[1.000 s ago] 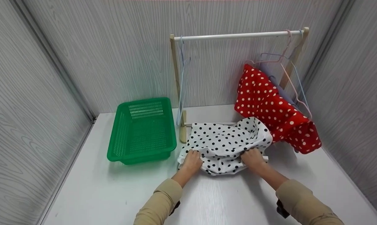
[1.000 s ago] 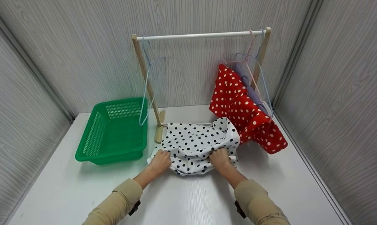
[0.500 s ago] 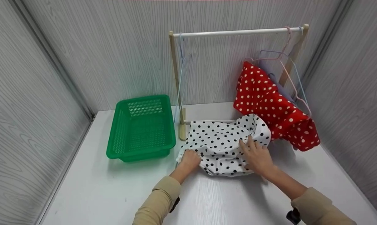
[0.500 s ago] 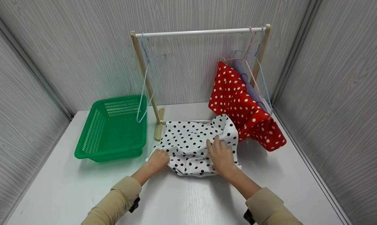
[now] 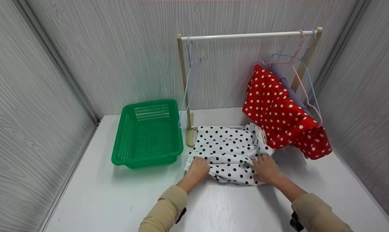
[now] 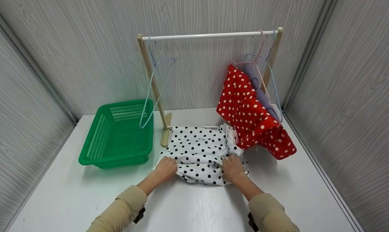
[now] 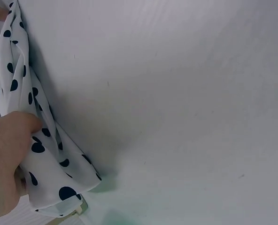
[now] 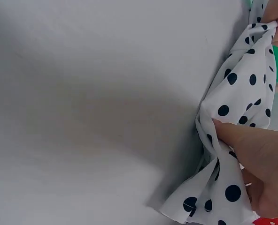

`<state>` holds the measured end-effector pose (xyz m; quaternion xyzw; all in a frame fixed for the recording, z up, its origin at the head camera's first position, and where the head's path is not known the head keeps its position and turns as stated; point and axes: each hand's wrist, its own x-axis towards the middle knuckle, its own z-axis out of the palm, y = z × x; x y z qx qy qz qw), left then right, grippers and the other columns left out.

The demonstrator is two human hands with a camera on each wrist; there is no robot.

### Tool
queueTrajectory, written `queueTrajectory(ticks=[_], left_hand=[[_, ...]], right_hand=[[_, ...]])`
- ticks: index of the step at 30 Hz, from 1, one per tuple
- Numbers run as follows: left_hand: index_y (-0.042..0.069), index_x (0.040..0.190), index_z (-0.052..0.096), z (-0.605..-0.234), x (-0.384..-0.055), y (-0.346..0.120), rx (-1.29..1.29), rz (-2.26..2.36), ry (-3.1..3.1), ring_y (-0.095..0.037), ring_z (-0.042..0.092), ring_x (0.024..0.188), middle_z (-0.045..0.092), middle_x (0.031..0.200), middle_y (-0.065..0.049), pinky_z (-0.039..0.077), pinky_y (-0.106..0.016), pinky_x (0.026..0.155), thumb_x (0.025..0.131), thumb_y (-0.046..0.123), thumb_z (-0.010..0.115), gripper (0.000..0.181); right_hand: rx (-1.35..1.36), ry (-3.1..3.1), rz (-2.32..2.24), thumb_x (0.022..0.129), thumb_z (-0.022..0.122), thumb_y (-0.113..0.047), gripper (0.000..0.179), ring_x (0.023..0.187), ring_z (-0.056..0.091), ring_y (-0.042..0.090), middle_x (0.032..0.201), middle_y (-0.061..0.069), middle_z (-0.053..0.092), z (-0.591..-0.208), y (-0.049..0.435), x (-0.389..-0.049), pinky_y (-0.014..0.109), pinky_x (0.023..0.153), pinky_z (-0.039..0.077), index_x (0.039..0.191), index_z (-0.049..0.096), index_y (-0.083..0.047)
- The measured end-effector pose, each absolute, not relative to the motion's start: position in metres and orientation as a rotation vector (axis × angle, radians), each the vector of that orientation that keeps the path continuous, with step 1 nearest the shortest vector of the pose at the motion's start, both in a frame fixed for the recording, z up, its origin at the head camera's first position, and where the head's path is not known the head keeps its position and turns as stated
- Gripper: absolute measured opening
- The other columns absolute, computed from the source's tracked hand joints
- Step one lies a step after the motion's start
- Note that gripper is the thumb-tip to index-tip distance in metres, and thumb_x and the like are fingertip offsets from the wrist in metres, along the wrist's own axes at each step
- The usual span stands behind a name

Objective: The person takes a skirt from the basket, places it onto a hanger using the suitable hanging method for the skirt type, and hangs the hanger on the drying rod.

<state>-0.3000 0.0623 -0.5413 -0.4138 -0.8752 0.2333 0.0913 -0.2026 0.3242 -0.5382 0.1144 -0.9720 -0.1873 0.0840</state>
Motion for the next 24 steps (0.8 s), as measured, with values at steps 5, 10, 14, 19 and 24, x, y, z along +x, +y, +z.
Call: queueTrajectory(ticks=[5, 10, 14, 19, 24], left_hand=[[0.012, 0.084, 0.068, -0.534, -0.303, 0.058, -1.301, 0.645, -2.6, -0.015, 0.056, 0.076, 0.061, 0.078, -0.001, 0.043, -0.03, 0.074, 0.088, 0.022, 0.055, 0.017], [0.009, 0.074, 0.064, -0.523, -0.31, 0.048, -1.363, 0.437, -2.7, -0.019, 0.057, 0.069, 0.059, 0.071, -0.003, 0.045, -0.033, 0.072, 0.084, 0.032, 0.062, 0.025], [0.008, 0.07, 0.064, -0.521, -0.313, 0.043, -1.29, 0.288, -2.778, -0.021, 0.059, 0.064, 0.06, 0.067, -0.005, 0.047, -0.034, 0.064, 0.084, 0.025, 0.062, 0.022], [0.008, 0.073, 0.065, -0.518, -0.313, 0.048, -1.142, 0.162, -2.86, -0.021, 0.061, 0.066, 0.062, 0.069, -0.005, 0.049, -0.035, 0.059, 0.084, 0.021, 0.061, 0.018], [0.011, 0.06, 0.057, -0.515, -0.312, 0.054, -1.064, -0.086, -2.903, -0.018, 0.057, 0.056, 0.057, 0.06, -0.002, 0.046, -0.033, 0.051, 0.083, 0.023, 0.063, 0.027]], right_hand=[[0.369, -2.829, -0.655, 0.068, 0.074, -0.047, 0.063, 0.095, 0.048, 0.032, 0.098, 0.017, 0.059, -0.536, 0.331, -0.218, 0.043, 0.085, 0.039, 0.107, 0.058, 0.0], [0.301, -2.724, -0.642, 0.073, 0.073, -0.03, 0.04, 0.088, 0.05, 0.03, 0.088, 0.014, 0.06, -0.533, 0.311, -0.216, 0.04, 0.079, 0.041, 0.095, 0.06, 0.001], [0.26, -2.641, -0.426, 0.076, 0.063, -0.01, 0.024, 0.079, 0.051, 0.03, 0.085, 0.018, 0.058, -0.532, 0.268, -0.209, 0.038, 0.065, 0.045, 0.092, 0.059, 0.008], [0.26, -2.553, -0.239, 0.071, 0.07, -0.014, 0.04, 0.077, 0.054, 0.032, 0.088, 0.021, 0.058, -0.539, 0.211, -0.213, 0.037, 0.06, 0.049, 0.101, 0.058, 0.009], [0.261, -2.391, -0.281, 0.065, 0.073, -0.018, 0.037, 0.063, 0.05, 0.025, 0.072, 0.012, 0.053, -0.564, 0.185, -0.233, 0.031, 0.042, 0.042, 0.092, 0.056, 0.001]])
